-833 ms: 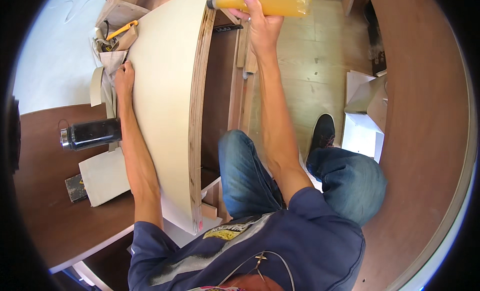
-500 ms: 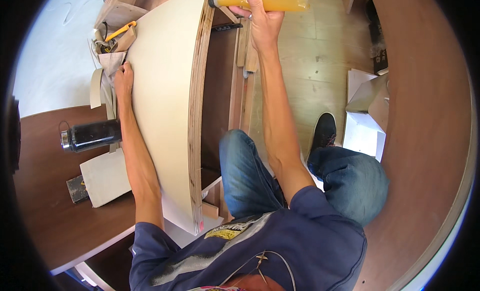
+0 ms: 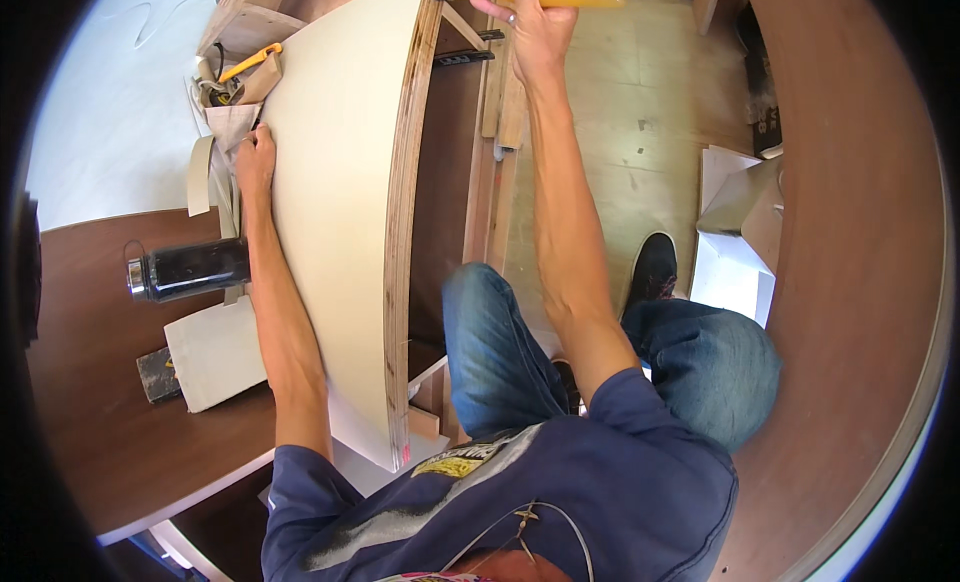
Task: The person applies glue from a bottle onto the edges of a wooden board while holding it upright with one hand.
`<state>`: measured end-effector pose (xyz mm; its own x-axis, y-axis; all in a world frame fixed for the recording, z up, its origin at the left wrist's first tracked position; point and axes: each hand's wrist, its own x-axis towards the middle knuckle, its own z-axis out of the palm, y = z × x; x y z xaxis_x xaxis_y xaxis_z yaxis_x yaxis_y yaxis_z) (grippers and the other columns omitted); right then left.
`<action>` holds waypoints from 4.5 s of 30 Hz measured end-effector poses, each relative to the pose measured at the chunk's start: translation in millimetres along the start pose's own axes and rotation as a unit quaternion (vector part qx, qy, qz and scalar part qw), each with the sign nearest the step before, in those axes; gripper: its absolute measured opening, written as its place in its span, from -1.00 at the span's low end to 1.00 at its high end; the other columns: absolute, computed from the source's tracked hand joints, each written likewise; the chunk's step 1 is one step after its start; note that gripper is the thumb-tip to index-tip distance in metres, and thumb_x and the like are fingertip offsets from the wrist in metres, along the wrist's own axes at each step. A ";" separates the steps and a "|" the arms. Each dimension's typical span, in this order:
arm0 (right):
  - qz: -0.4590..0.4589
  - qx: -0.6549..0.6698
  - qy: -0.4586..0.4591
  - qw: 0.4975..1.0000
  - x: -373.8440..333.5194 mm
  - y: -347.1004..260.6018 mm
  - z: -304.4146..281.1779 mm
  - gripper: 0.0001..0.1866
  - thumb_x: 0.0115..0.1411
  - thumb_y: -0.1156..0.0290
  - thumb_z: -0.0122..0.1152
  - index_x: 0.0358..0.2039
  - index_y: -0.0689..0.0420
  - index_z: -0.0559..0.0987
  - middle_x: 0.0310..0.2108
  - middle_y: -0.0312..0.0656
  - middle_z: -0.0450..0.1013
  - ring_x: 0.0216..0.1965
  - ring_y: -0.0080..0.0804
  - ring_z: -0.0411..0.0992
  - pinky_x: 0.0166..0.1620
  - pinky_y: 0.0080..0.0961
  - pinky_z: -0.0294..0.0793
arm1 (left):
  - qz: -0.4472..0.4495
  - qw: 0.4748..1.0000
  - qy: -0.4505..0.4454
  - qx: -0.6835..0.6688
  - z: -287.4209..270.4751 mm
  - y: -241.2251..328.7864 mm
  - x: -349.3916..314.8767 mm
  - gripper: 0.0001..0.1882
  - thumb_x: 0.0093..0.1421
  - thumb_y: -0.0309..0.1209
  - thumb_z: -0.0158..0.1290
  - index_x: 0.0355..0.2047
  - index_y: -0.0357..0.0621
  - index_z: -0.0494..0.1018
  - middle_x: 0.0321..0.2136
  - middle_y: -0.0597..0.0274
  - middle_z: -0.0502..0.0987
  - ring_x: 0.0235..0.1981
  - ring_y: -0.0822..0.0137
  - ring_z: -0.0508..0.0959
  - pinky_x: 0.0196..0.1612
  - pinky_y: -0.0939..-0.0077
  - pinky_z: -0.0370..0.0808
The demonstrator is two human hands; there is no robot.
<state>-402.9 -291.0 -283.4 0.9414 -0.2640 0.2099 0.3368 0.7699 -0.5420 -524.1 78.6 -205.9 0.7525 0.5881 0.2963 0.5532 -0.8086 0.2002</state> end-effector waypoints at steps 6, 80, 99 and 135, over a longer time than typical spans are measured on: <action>0.049 -0.051 -0.057 0.996 -48.1 -19.9 -21.9 -0.75 0.33 0.34 0.04 -0.16 0.30 0.46 -0.20 0.04 0.52 -0.20 -0.16 0.56 -0.22 -0.19 0.68 | 0.010 1.000 0.003 -0.007 -0.3 -12.8 2.7 -0.36 0.20 0.03 -0.18 -0.09 -0.36 0.50 -0.20 -0.44 0.51 -0.05 -0.27 0.49 0.05 0.10 0.37; -0.021 0.023 0.061 0.998 -60.8 -15.6 -22.7 -0.71 0.28 0.28 0.16 -0.20 0.28 0.46 -0.35 -0.05 0.53 -0.35 -0.24 0.57 -0.37 -0.39 0.65 | -0.004 1.000 0.005 0.009 -6.4 4.8 -5.0 -0.32 0.19 0.04 -0.21 -0.05 -0.38 0.48 -0.14 -0.40 0.50 0.02 -0.22 0.47 0.11 0.13 0.34; -0.022 -0.002 0.045 0.999 -96.2 -9.1 -9.0 -0.71 0.30 0.28 0.11 -0.12 0.22 0.38 -0.24 -0.02 0.49 -0.24 -0.16 0.55 -0.17 -0.19 0.65 | -0.012 1.000 -0.002 0.018 -3.1 -4.8 1.8 -0.32 0.19 0.05 -0.21 -0.03 -0.36 0.47 -0.12 -0.39 0.50 0.02 -0.21 0.47 0.11 0.13 0.35; 0.026 0.067 0.053 0.996 -73.9 -19.1 -15.1 -0.66 0.28 0.19 0.15 -0.17 0.23 0.43 -0.34 0.00 0.52 -0.36 -0.13 0.58 -0.35 -0.32 0.67 | -0.014 1.000 -0.008 0.014 -1.0 -4.5 3.1 -0.31 0.17 0.06 -0.21 -0.03 -0.37 0.46 -0.12 -0.39 0.49 0.02 -0.22 0.46 0.11 0.13 0.34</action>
<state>-478.6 -294.9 -300.8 0.9564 -0.2767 0.0934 0.2892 0.8532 -0.4341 -524.6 84.0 -205.0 0.7424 0.6108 0.2751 0.5835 -0.7914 0.1825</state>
